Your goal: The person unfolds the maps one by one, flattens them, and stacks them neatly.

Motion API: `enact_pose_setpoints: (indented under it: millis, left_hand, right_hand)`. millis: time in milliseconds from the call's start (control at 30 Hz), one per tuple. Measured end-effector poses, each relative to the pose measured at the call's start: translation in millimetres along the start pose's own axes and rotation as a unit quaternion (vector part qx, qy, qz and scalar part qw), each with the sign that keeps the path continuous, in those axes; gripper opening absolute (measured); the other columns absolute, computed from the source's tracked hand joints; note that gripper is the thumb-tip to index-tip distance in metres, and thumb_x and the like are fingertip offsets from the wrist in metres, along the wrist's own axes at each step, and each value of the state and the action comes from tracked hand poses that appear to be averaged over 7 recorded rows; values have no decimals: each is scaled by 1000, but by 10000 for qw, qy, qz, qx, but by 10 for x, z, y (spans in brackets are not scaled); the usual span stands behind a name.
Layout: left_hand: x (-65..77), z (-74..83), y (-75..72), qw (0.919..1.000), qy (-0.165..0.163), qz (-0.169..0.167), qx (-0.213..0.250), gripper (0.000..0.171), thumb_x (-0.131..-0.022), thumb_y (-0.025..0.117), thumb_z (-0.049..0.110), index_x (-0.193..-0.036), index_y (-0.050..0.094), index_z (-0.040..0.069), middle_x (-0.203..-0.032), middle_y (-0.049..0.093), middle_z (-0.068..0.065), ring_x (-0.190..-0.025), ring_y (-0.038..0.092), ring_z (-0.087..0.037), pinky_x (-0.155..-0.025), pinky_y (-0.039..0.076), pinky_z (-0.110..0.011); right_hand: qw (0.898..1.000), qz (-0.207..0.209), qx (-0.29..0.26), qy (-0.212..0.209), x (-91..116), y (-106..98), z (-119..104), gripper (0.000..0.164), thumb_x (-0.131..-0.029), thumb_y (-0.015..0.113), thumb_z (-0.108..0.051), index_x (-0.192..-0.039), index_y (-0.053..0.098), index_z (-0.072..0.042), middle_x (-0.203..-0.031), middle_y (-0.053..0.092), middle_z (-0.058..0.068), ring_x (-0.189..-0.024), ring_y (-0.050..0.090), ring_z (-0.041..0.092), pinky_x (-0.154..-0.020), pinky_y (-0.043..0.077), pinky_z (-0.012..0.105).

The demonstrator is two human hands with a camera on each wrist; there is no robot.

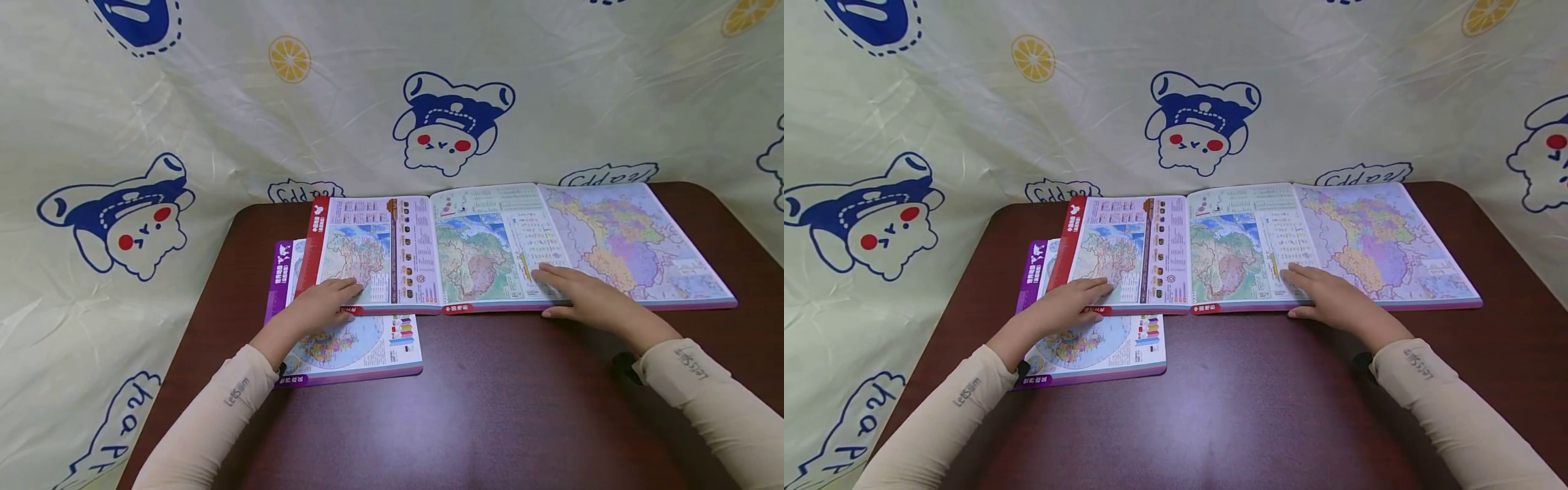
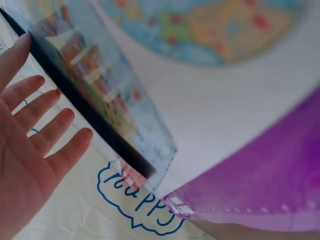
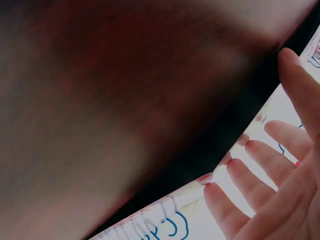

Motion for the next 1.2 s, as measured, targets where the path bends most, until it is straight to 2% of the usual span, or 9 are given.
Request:
enact_pose_setpoints:
  millis: [267, 600, 867, 1033, 1133, 1200]
  left_hand:
    - [19, 10, 0, 9996, 154, 93, 217, 58, -85, 62, 29, -136, 40, 11, -138, 38, -10, -127, 32, -27, -100, 31, -39]
    - [-3, 1, 40, 9996, 193, 181, 83, 56, -86, 61, 29, -135, 42, 12, -137, 39, -9, -126, 33, -26, -101, 30, -38]
    - [-19, -7, 56, 9996, 180, 157, 115, 54, -86, 60, 28, -135, 42, 10, -138, 38, -10, -126, 33, -27, -101, 29, -40]
    - [-19, -81, 23, 9987, -17, 43, 507, 59, -85, 61, 31, -136, 40, 11, -140, 35, -10, -128, 30, -27, -101, 29, -41]
    - [2, -244, -56, 9950, -373, 133, 911, 61, -85, 62, 32, -137, 38, 10, -140, 34, -11, -129, 29, -28, -101, 29, -43]
    - [22, -407, -123, 9906, -654, 295, 1166, 62, -85, 62, 30, -136, 37, 7, -139, 35, -14, -128, 29, -31, -99, 30, -47]
  right_hand:
    - [10000, -36, 6, 60, 30, 4, -19, 67, -82, 66, -29, -132, 38, 5, -135, 32, 28, -121, 30, 46, -94, 28, 57]
    - [9997, 29, -257, -6, 41, 0, -22, 68, -82, 65, -30, -131, 38, 8, -134, 32, 31, -120, 29, 48, -93, 28, 58]
    - [9995, 127, -274, -56, 19, 40, -17, 65, -80, 67, -24, -129, 40, 9, -131, 35, 32, -119, 31, 48, -93, 28, 57]
    - [9992, 177, -329, -112, 14, 56, -4, 64, -80, 68, -23, -128, 41, 10, -130, 36, 33, -118, 32, 48, -93, 29, 57]
    - [9991, 162, -383, -104, 14, 53, -4, 65, -80, 68, -25, -128, 41, 10, -130, 36, 33, -119, 31, 48, -93, 28, 57]
    - [9991, 141, -401, -93, 14, 51, -2, 66, -80, 68, -25, -128, 40, 10, -130, 36, 33, -119, 31, 48, -93, 28, 57]
Point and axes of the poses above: each hand's wrist, its own x-axis away from the middle knuckle, its own y-axis out of the palm, z = x × y, the point moved 4 cm from there along -x, towards the middle knuckle
